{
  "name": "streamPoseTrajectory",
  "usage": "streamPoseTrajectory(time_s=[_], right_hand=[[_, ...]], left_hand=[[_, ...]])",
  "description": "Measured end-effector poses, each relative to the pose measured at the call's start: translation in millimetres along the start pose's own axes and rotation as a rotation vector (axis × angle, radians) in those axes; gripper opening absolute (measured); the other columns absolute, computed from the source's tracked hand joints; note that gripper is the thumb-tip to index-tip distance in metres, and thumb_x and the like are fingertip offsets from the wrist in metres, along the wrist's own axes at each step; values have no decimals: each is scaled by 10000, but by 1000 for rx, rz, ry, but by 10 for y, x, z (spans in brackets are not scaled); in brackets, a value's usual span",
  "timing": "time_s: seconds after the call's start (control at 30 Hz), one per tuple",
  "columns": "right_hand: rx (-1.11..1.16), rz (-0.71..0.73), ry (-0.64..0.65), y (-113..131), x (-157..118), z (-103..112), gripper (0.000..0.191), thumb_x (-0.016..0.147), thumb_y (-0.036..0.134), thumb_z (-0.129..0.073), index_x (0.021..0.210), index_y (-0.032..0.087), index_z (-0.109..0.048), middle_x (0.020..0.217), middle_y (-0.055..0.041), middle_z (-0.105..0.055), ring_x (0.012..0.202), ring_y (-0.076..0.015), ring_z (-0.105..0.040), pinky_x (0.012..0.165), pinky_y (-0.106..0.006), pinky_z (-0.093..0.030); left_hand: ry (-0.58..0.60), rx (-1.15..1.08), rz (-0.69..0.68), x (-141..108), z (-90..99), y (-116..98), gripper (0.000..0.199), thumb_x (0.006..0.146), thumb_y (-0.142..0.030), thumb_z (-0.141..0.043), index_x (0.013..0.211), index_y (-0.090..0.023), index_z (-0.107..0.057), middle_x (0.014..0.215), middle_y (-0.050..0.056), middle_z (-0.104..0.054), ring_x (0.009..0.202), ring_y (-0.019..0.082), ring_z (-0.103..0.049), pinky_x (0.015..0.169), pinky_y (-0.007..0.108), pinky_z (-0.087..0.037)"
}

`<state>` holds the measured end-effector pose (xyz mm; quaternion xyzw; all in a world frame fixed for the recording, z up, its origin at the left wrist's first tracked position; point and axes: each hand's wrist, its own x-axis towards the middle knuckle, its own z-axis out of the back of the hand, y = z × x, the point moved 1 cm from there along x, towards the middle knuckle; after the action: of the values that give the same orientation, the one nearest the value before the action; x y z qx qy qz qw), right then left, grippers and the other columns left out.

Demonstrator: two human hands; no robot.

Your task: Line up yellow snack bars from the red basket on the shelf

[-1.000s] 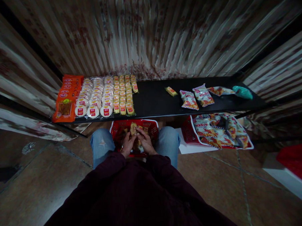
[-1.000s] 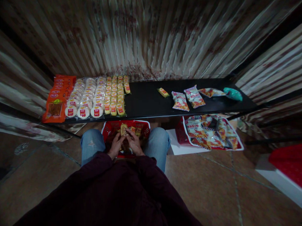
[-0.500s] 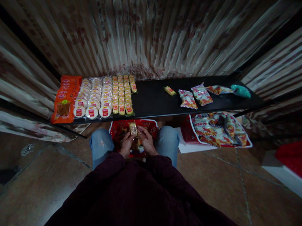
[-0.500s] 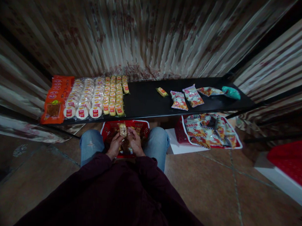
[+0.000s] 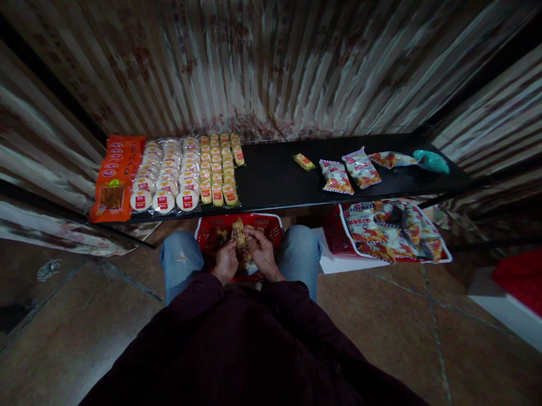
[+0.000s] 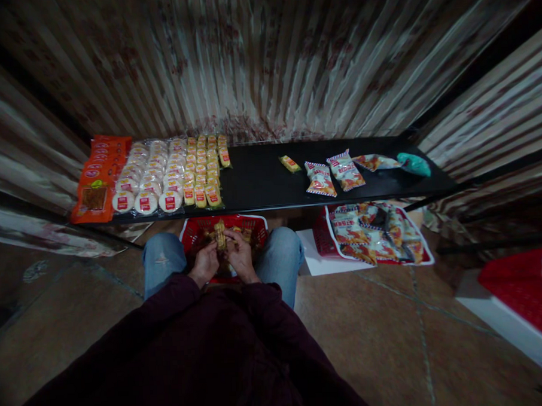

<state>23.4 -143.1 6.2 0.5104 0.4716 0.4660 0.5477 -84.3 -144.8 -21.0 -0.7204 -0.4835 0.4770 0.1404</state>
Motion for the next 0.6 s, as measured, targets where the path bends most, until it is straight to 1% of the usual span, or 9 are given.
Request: streamPoseTrajectory(time_s=[0.1,0.2,0.3,0.4,0.5,0.57,0.6], right_hand=[[-134,153,37,60,-3,14,228,806,311,-524,904,232,-714,1041,-51,-669,1011,-215,-600,952,-385,-472],[-303,263,59,120,-20,18,220,817,276,-527,922,238,-717,1064,-64,-667,1057,-220,-588,1003,-396,-434],[-483,288,86,167,-43,19,248,851,295,-518,1009,239,-702,1100,-80,-665,1087,-241,-570,1018,-415,-417],[-606,301,104,184,-58,28,283,866,329,-524,1085,239,-679,1124,-91,-662,1100,-261,-559,1004,-415,-423],[-666,302,95,151,-61,43,322,867,363,-535,1138,239,-657,1140,-98,-661,1084,-269,-572,971,-405,-448],[-701,295,91,107,-61,54,354,884,365,-508,1184,220,-630,1157,-107,-657,1085,-267,-580,958,-402,-462],[-725,292,94,82,-61,58,368,896,358,-486,1206,205,-613,1168,-114,-652,1089,-264,-583,953,-401,-468]], left_hand=[[22,-17,97,-3,10,-5,267,774,-287,-510,962,-144,-636,917,78,-695,773,182,-646,714,317,-505],[36,-9,113,-5,16,-2,264,775,-324,-538,936,-147,-650,842,73,-695,776,195,-657,727,325,-514],[5,-57,105,-2,14,22,243,786,-316,-541,911,-145,-660,759,69,-687,733,198,-657,713,334,-524],[-46,-166,147,-2,0,61,190,803,-258,-515,836,-141,-661,700,67,-677,718,193,-656,716,328,-534],[-65,-243,201,-21,-24,83,153,796,-217,-516,786,-147,-651,707,60,-679,752,187,-663,756,313,-532],[-67,-254,187,-45,-42,75,125,757,-199,-562,823,-148,-655,737,45,-687,774,181,-665,781,301,-521],[-71,-255,170,-58,-51,66,141,728,-184,-589,847,-150,-657,755,35,-692,788,178,-666,794,295,-515]])
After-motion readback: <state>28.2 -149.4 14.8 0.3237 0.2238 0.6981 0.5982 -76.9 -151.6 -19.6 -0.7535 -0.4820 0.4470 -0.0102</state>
